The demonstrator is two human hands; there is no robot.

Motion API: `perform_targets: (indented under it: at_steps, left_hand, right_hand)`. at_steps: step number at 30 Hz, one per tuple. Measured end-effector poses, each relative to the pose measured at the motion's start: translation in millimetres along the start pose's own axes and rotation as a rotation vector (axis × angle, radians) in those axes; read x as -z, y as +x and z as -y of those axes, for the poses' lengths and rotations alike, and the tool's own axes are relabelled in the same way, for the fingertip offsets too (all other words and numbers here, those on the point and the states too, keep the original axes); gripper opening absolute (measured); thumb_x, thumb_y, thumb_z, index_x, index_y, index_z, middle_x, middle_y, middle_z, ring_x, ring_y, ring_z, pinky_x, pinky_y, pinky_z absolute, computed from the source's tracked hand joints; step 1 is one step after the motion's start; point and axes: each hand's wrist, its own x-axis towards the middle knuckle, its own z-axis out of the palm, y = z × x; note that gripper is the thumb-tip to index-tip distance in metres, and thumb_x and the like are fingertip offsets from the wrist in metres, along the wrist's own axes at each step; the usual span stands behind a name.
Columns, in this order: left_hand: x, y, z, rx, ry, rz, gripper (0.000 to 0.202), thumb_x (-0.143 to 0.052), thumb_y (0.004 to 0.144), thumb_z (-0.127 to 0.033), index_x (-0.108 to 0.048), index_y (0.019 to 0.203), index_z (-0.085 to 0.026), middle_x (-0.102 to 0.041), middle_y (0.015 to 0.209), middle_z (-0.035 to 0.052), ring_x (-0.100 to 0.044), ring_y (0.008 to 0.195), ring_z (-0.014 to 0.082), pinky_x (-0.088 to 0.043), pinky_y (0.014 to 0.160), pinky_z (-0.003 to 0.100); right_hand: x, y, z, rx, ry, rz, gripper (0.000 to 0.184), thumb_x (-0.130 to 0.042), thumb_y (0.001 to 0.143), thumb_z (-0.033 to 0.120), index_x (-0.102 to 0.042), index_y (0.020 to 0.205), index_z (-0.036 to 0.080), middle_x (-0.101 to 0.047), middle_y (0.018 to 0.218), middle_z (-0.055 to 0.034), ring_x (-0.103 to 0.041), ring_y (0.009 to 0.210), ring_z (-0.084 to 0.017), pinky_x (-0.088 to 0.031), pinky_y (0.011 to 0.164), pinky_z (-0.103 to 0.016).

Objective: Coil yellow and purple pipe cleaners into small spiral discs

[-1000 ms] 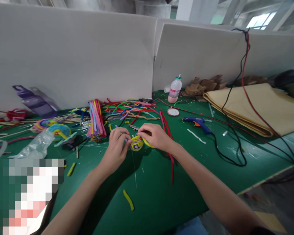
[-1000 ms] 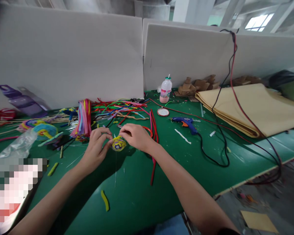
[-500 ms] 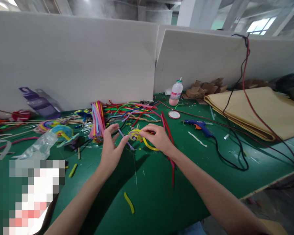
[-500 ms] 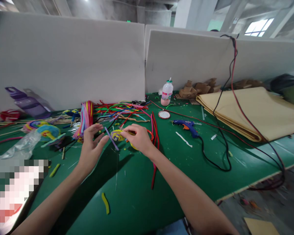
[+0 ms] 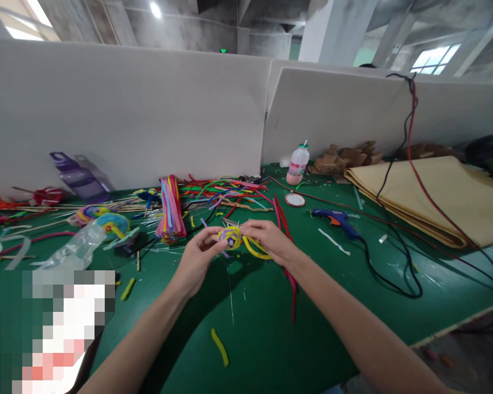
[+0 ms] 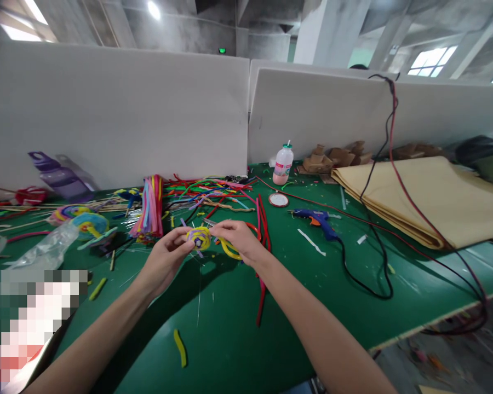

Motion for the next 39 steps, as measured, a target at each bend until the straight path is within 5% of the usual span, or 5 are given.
perform_targets:
  at_steps: [16,23,39]
  left_hand:
    - [1.1,-1.9,3.2,0.126,-0.129,0.07,0.025,-0.072,0.066,-0.022,-0.065,0.09,-0.019,-0.066,0.08,-0.0011,-0.059,0.071,0.0088,-0.045,0.065,0.016]
    - [4.2,1.1,4.7,0.177,-0.137,0.095,0.027,-0.071,0.068,-0.022,-0.063,0.094,-0.018,-0.064,0.087,0.0004,-0.059,0.077,0.0087,-0.046,0.068,0.015]
    - [7.0,1.0,4.8,0.146,-0.021,0.135,0.018,-0.065,0.073,-0.029,-0.055,0.066,-0.015,-0.051,0.065,-0.0026,-0.046,0.06,0.0069,-0.038,0.055,0.016]
  right_hand:
    - [3.6,-1.4,0.9,-0.205,0.122,0.14,0.02,-0.073,0.061,0.03,-0.066,0.065,0.012,-0.059,0.07,-0.0008,-0.049,0.059,-0.007,-0.036,0.053,-0.02]
    - [2.0,-2.3,3.9,-0.366,0.222,0.106,0.027,-0.077,0.057,0.033,-0.066,0.07,0.013,-0.06,0.064,-0.0006,-0.05,0.052,-0.006,-0.036,0.046,-0.018]
    - [7.2,-5.4,4.3,-0.28,0.171,0.314,0.016,-0.071,0.063,0.022,-0.066,0.075,0.012,-0.057,0.066,0.0008,-0.048,0.058,-0.006,-0.033,0.054,-0.02]
